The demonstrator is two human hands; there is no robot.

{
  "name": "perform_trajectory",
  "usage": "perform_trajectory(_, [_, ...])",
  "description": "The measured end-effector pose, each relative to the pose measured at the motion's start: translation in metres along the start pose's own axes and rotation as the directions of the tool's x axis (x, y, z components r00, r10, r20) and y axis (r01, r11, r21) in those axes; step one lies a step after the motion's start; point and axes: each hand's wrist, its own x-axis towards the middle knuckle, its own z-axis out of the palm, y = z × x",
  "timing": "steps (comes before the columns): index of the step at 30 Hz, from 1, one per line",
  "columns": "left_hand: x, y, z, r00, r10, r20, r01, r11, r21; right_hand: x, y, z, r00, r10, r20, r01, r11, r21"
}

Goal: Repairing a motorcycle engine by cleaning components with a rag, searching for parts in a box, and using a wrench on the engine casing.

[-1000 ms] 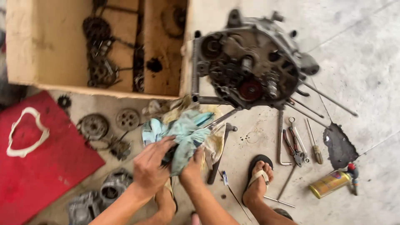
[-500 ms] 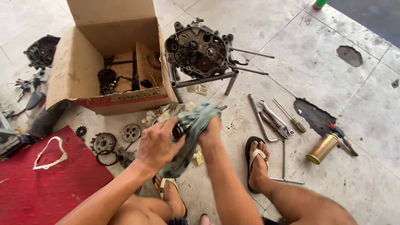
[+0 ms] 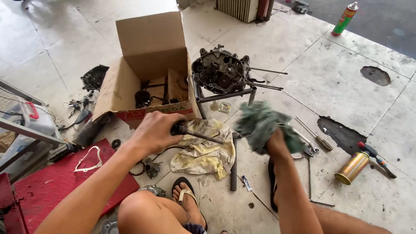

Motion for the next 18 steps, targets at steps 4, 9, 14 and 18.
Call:
perform_trajectory(4, [0.011,0.057,-0.017,0.981,0.116,0.152,-0.103,0.990,-0.094,-0.010,-0.013,0.046,0.992,-0.062,0.112,0.079,0.986,-0.150])
perform_trajectory(9, [0.034,0.055,-0.009,0.946,0.226,0.234,-0.188,0.967,-0.174,-0.015,0.047,0.077,0.981,-0.188,-0.040,0.178,0.967,-0.180])
perform_trajectory(14, [0.038,0.031,0.000,0.890,0.272,0.365,-0.113,0.909,-0.401,-0.029,0.084,0.058,0.974,-0.141,0.178,0.160,0.983,-0.095])
perform_trajectory(18, [0.034,0.035,-0.014,0.865,0.205,0.457,0.051,0.872,-0.486,-0.048,0.123,0.052,0.955,-0.098,0.279,0.029,0.970,0.241])
